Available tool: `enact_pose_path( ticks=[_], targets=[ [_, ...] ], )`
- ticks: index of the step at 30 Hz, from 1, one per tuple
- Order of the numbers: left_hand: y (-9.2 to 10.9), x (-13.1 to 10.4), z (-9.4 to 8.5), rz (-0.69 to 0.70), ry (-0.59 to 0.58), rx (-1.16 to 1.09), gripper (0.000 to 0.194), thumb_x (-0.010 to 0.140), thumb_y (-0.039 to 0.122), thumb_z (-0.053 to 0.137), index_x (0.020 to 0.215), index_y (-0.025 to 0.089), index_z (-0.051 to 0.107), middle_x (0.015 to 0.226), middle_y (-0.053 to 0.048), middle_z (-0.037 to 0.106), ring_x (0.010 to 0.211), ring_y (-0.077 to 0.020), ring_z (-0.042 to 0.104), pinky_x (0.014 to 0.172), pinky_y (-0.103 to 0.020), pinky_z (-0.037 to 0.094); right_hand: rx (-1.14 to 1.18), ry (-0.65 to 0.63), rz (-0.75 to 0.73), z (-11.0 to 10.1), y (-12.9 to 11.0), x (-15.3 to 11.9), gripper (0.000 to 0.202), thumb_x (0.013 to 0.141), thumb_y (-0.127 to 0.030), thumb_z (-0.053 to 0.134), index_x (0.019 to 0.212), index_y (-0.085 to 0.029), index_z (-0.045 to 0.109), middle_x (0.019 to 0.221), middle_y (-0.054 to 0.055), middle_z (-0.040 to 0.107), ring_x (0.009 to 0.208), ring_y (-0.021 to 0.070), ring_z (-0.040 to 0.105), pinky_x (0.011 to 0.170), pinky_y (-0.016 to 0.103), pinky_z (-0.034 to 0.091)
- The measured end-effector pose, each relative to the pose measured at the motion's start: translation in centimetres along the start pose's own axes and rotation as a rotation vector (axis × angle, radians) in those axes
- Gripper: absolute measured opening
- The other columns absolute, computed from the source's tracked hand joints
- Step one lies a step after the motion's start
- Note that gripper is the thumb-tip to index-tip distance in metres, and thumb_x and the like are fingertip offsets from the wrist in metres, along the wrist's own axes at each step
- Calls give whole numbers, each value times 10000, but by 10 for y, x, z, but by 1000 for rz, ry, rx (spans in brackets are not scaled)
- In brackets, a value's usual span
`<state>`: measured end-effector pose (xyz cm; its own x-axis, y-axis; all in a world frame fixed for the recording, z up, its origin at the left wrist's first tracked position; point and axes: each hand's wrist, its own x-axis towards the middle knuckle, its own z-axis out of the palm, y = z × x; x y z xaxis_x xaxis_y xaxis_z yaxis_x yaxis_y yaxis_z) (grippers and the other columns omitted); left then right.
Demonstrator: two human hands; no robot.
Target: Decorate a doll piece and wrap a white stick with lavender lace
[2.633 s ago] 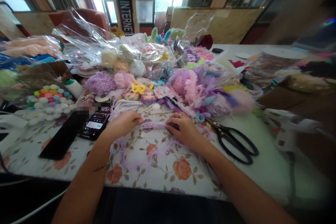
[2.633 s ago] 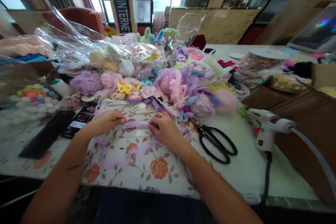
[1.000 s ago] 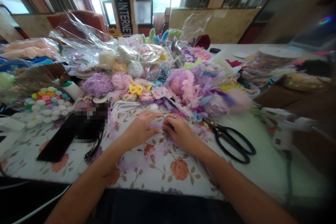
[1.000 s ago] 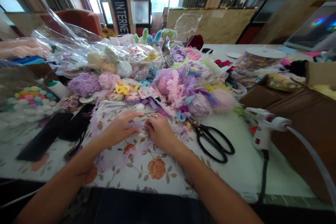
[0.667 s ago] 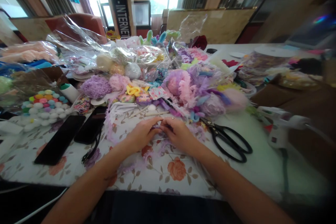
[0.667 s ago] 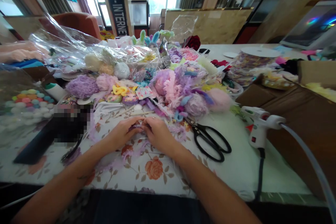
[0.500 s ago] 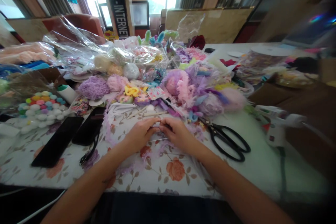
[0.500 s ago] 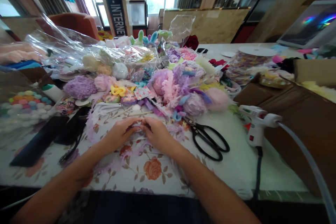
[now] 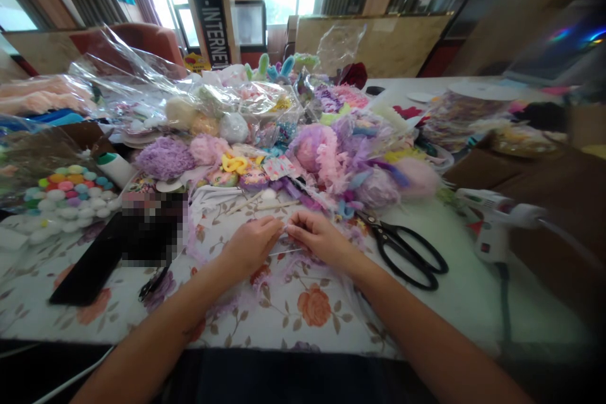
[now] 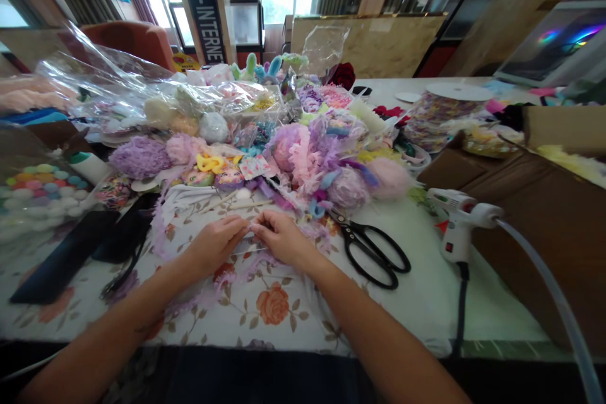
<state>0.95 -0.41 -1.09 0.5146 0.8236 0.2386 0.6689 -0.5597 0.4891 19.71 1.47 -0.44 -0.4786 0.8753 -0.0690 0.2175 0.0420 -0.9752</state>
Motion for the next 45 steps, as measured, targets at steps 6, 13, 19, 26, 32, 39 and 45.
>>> enact_pose_path(
  ticks=[6, 13, 19, 26, 32, 39, 45],
  targets=[
    [5, 1, -2, -59, -1, -45, 313, 972, 333, 323, 792, 186, 532, 799, -31, 576, 750, -158, 531, 696, -277, 397, -88, 40, -91, 0, -4, 0, 195, 854, -311, 540, 715, -176, 529, 598, -43, 456, 517, 83, 354, 466, 213, 283],
    [6, 7, -13, -261, 0, -372, 292, 904, 340, 393, 668, 190, 479, 634, 20, 471, 639, -138, 462, 619, -259, 368, -81, 57, -96, -7, -7, -2, 323, 877, -419, 526, 681, -164, 559, 547, -51, 419, 503, 87, 355, 481, 223, 281],
    [4, 5, -15, -52, -148, -321, 300, 925, 319, 380, 676, 188, 486, 724, -11, 513, 719, -153, 488, 699, -288, 403, -608, 344, -346, -16, 0, 15, 167, 892, -180, 542, 765, -163, 649, 759, 37, 621, 767, 171, 540, 738, 289, 424],
    [-3, 4, -7, 45, -112, -209, 317, 950, 292, 370, 678, 183, 490, 769, -31, 516, 754, -164, 490, 729, -304, 409, -1028, 167, -437, -1, -5, 55, 195, 832, -30, 519, 745, -156, 638, 839, 99, 614, 885, 222, 531, 853, 340, 414],
    [-4, 5, -8, 2, 3, -186, 291, 950, 278, 375, 734, 180, 544, 847, -54, 540, 818, -175, 522, 776, -314, 436, -869, 301, -404, 5, -24, 57, 149, 868, -72, 463, 800, -155, 566, 827, 92, 632, 810, 201, 578, 770, 330, 460],
    [9, 3, -12, 41, 187, -264, 232, 947, 251, 420, 799, 174, 581, 1247, -109, 505, 1134, -215, 496, 961, -345, 399, 241, 321, -229, 5, -21, 13, 161, 778, -323, 635, 779, -189, 545, 723, 5, 651, 694, 159, 638, 687, 300, 529],
    [14, 1, -3, 72, 89, -300, 286, 958, 265, 389, 729, 174, 535, 814, -34, 559, 747, -144, 530, 711, -274, 436, 123, 215, -155, 4, -11, -10, 190, 749, -342, 663, 843, -177, 678, 777, 22, 680, 688, 160, 623, 652, 278, 501]
  ],
)
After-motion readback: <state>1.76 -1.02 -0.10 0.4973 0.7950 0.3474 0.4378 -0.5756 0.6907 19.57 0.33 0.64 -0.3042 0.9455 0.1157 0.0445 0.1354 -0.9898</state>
